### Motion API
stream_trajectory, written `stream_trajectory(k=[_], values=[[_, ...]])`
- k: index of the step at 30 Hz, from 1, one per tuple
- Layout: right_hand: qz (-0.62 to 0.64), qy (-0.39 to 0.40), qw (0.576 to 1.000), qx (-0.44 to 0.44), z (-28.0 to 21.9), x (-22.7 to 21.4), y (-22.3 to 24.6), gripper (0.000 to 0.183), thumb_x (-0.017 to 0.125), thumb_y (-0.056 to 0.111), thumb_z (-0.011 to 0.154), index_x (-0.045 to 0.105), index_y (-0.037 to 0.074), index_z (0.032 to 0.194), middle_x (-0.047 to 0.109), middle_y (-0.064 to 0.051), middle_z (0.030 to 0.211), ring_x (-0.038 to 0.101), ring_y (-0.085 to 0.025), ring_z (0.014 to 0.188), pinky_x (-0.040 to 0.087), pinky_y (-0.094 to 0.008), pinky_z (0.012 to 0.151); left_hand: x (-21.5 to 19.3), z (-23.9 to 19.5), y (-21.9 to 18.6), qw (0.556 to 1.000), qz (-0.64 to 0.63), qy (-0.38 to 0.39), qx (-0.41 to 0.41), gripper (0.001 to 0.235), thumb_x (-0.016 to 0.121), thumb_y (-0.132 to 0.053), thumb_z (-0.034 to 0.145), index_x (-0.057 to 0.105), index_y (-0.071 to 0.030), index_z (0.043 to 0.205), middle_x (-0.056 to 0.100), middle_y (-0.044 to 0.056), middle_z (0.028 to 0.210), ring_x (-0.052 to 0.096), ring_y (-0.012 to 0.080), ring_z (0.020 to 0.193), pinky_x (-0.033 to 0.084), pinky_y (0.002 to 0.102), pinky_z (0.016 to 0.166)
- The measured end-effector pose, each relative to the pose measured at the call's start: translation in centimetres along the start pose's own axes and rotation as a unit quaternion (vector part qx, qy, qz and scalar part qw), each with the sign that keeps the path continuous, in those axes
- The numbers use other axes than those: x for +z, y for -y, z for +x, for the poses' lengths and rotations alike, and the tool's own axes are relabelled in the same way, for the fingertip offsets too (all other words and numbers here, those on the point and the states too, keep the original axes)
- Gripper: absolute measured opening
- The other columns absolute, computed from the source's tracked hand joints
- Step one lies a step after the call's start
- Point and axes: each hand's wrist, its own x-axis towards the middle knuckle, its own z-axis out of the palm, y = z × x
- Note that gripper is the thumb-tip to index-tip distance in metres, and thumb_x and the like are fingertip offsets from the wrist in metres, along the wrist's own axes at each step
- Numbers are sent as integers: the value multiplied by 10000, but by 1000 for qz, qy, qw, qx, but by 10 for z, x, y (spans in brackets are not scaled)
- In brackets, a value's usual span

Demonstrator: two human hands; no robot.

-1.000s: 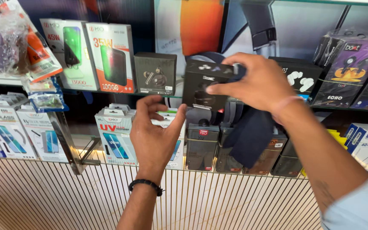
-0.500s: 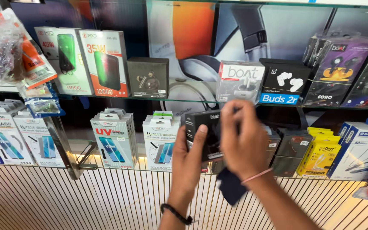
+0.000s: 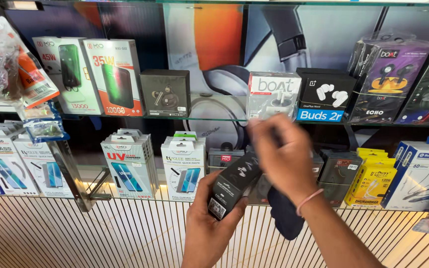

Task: The person wipes the surfaces of several boxed electronics on a glass shelf using a dark cloth. They handle earbuds boxes, a power bank box, and other packaged items one at a time, wiping each before placing it back on the shelf.

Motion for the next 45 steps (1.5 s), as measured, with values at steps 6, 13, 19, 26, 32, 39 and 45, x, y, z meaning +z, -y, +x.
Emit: stream_trajectory(k=[6, 13, 19, 26, 32, 39, 45], values=[[-220, 57, 935, -273, 7, 4, 19, 313, 746, 370, 919, 691, 91, 786, 615, 9, 641, 554, -45, 602, 438, -255, 496, 3, 2, 1, 993, -68, -38, 94, 505, 821, -39, 802, 585, -31, 1248, 761, 70, 1029, 724, 94, 912, 600, 243, 785], [81, 161, 959, 217, 32, -11, -41, 364, 715, 436, 936, 705, 85, 841, 607, 47, 700, 546, -61, 607, 466, -255, 538, -12, -1, 13, 950, -310, -32, -35, 438, 664, -89, 909, 534, -37, 1324, 717, 140, 1163, 700, 165, 1046, 577, 338, 920], [139, 54, 978, 148, 5, 15, -49, 334, 669, 416, 967, 738, 94, 916, 624, 113, 763, 548, 7, 712, 434, -175, 655, 7, 1, 15, 933, -354, -12, -63, 435, 626, -140, 942, 546, -47, 1359, 702, 101, 1238, 690, 159, 1105, 561, 335, 959], [192, 94, 916, 340, -64, 3, -69, 440, 608, 488, 961, 789, 96, 1048, 532, 68, 642, 448, -46, 551, 343, -241, 539, -12, 7, -1, 917, -375, -56, -125, 444, 602, -205, 924, 545, -89, 1349, 705, 106, 1198, 715, 211, 1059, 610, 402, 890], [282, 96, 901, 314, -75, -5, -60, 412, 698, 479, 916, 703, 93, 1063, 456, 53, 616, 384, -75, 467, 283, -283, 430, 1, 16, -12, 928, -360, -28, -91, 450, 610, -236, 953, 548, -69, 1365, 703, 92, 1235, 702, 159, 1107, 573, 341, 934], [123, 159, 970, 138, -25, -30, -14, 401, 854, 352, 734, 779, 49, 986, 756, -18, 856, 707, -86, 760, 576, -252, 678, -19, 27, -26, 967, -223, 39, -117, 550, 719, -148, 844, 489, -85, 1339, 725, 113, 1140, 726, 194, 994, 621, 364, 827], [114, 85, 981, 129, 1, -25, -4, 436, 695, 469, 876, 775, 58, 995, 759, 7, 995, 652, -60, 957, 483, -230, 867, -9, 40, -49, 977, -144, 135, -78, 482, 718, -225, 881, 575, -41, 1303, 736, 91, 1103, 746, 172, 896, 657, 338, 631]])
